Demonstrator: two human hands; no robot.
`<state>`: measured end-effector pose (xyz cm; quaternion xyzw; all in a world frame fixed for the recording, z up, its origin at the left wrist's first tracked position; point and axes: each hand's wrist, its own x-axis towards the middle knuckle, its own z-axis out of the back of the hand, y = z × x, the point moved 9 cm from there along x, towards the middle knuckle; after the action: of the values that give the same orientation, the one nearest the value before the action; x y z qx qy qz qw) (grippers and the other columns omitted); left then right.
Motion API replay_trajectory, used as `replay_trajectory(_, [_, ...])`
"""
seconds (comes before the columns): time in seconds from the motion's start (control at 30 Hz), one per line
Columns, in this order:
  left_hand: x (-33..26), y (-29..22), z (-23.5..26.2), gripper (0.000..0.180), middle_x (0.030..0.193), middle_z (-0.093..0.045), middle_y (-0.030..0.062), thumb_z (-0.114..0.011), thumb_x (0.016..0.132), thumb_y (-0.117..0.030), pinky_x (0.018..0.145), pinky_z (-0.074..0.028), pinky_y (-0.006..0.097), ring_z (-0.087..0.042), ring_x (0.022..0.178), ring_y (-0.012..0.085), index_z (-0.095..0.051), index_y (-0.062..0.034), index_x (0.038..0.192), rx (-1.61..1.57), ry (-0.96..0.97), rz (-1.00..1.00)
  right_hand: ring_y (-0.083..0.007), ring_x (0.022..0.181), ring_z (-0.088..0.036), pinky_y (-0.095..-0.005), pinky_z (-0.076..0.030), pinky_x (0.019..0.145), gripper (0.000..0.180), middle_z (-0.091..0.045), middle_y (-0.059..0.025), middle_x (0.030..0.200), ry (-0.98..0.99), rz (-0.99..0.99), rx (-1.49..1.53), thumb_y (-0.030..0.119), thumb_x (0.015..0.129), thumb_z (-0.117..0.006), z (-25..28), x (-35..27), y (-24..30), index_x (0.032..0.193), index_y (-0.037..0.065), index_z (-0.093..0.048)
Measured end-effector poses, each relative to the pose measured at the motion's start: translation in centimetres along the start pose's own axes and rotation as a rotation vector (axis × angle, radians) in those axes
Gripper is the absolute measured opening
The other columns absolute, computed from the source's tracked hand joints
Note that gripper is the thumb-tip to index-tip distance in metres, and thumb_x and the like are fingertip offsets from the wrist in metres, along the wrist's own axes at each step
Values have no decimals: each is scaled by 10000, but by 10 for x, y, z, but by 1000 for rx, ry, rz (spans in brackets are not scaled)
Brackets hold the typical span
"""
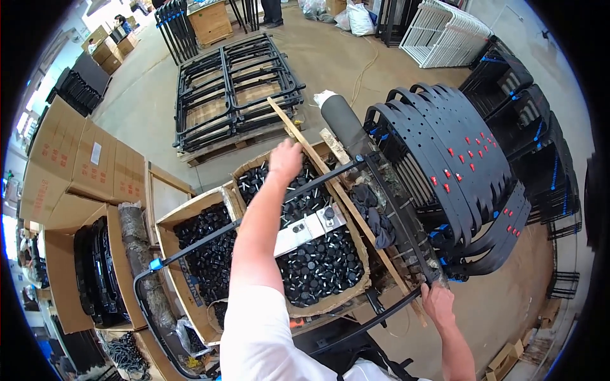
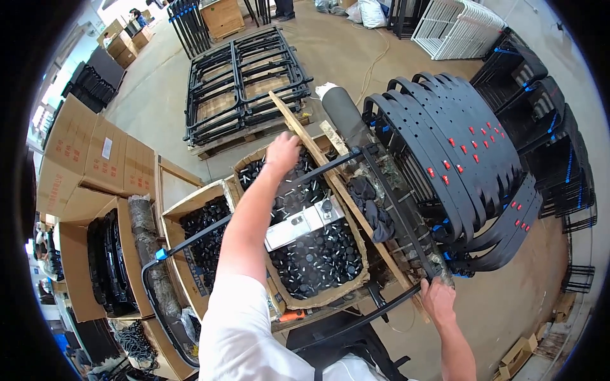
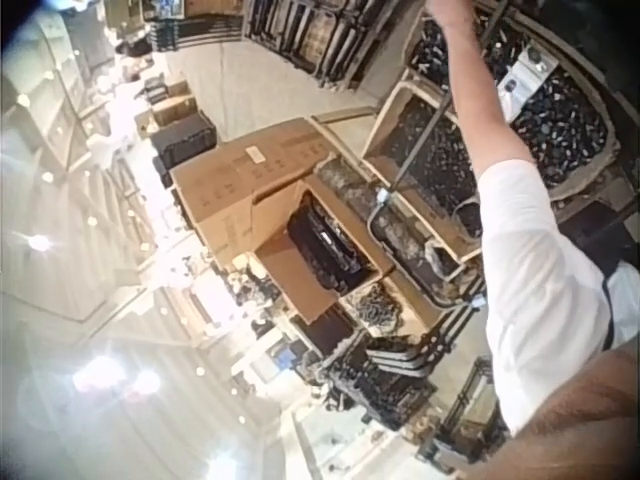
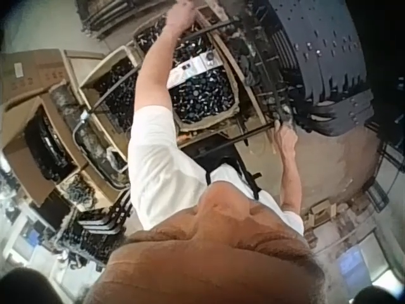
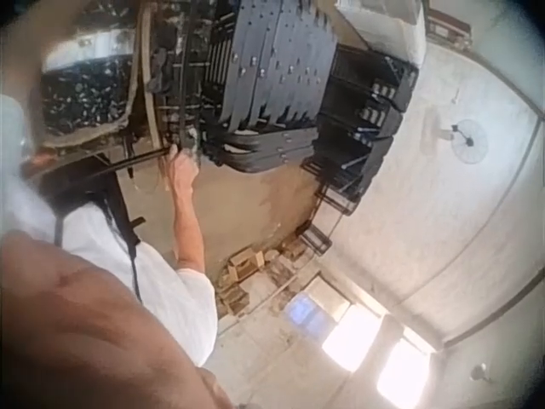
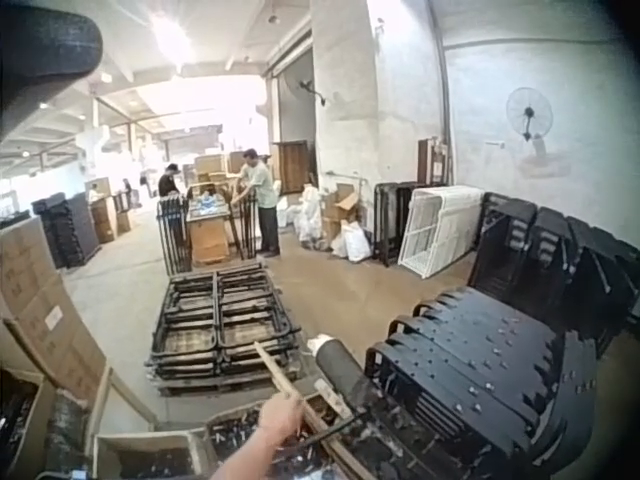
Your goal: Assembling black metal frames with plastic housings and wire components using an air screwdriver.
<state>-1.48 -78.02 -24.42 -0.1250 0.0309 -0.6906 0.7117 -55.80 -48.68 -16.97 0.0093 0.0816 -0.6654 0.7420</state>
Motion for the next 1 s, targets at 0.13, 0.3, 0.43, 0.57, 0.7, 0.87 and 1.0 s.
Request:
replay_trajectory(0.13, [-13, 50, -33, 249, 1299, -631, 154, -653, 975, -204, 1043, -541, 477, -619, 1255, 356, -700, -112, 1202, 42, 88, 90, -428, 629, -713, -522, -581, 621, 404, -691, -225, 657, 10, -12, 17, 383, 1017, -628, -4, 1, 1, 860, 11, -644])
replay_trajectory(0.3, [-1, 60, -53, 244, 1313, -654, 126, -562, 1024, -179, 998, -580, 462, -636, 1243, 350, -722, -96, 1189, 144, 133, 142, -425, 627, -716, -528, -587, 622, 391, -695, -230, 663, 30, 17, 2, 376, 1013, -630, -3, 3, 7, 862, 16, -645])
replay_trajectory(0.43, [-1, 80, -56, 268, 1273, -673, 157, -505, 1071, -198, 903, -621, 469, -723, 1135, 369, -696, -75, 1216, 110, 144, 323, -438, 642, -722, -536, -595, 633, 389, -702, -245, 680, 73, -14, -1, 373, 1011, -626, -6, 6, 12, 863, 16, -655])
replay_trajectory(0.57, [0, 44, -52, 270, 1242, -661, 228, -466, 1086, -169, 838, -641, 474, -767, 1022, 382, -633, -48, 1261, 91, 206, 223, -447, 650, -720, -541, -595, 645, 390, -704, -247, 686, 74, -61, -1, 368, 1013, -624, -2, -2, 0, 875, 5, -660])
replay_trajectory(0.7, [-9, 60, -48, 262, 1217, -668, 210, -471, 1078, -162, 846, -644, 459, -765, 1042, 367, -640, -47, 1242, 120, 164, 220, -437, 671, -726, -546, -591, 659, 381, -710, -245, 706, 95, -57, 19, 361, 1019, -619, -2, 3, 6, 891, 3, -644])
replay_trajectory(0.87, [-9, 53, -48, 239, 1187, -690, 230, -478, 1065, -135, 857, -641, 434, -768, 1034, 358, -645, -2, 1173, 172, 124, 182, -429, 646, -719, -528, -589, 635, 370, -704, -232, 686, 68, -9, -2, 355, 1023, -614, -2, 3, 3, 902, 6, -634])
replay_trajectory(1.0, [-13, 55, -48, 227, 1191, -699, 219, -497, 1055, -133, 869, -637, 418, -768, 1047, 333, -652, -11, 1168, 157, 119, 145, -423, 635, -718, -518, -591, 634, 380, -700, -226, 670, 29, 34, -3, 369, 1022, -612, -3, 1, 6, 906, 8, -633])
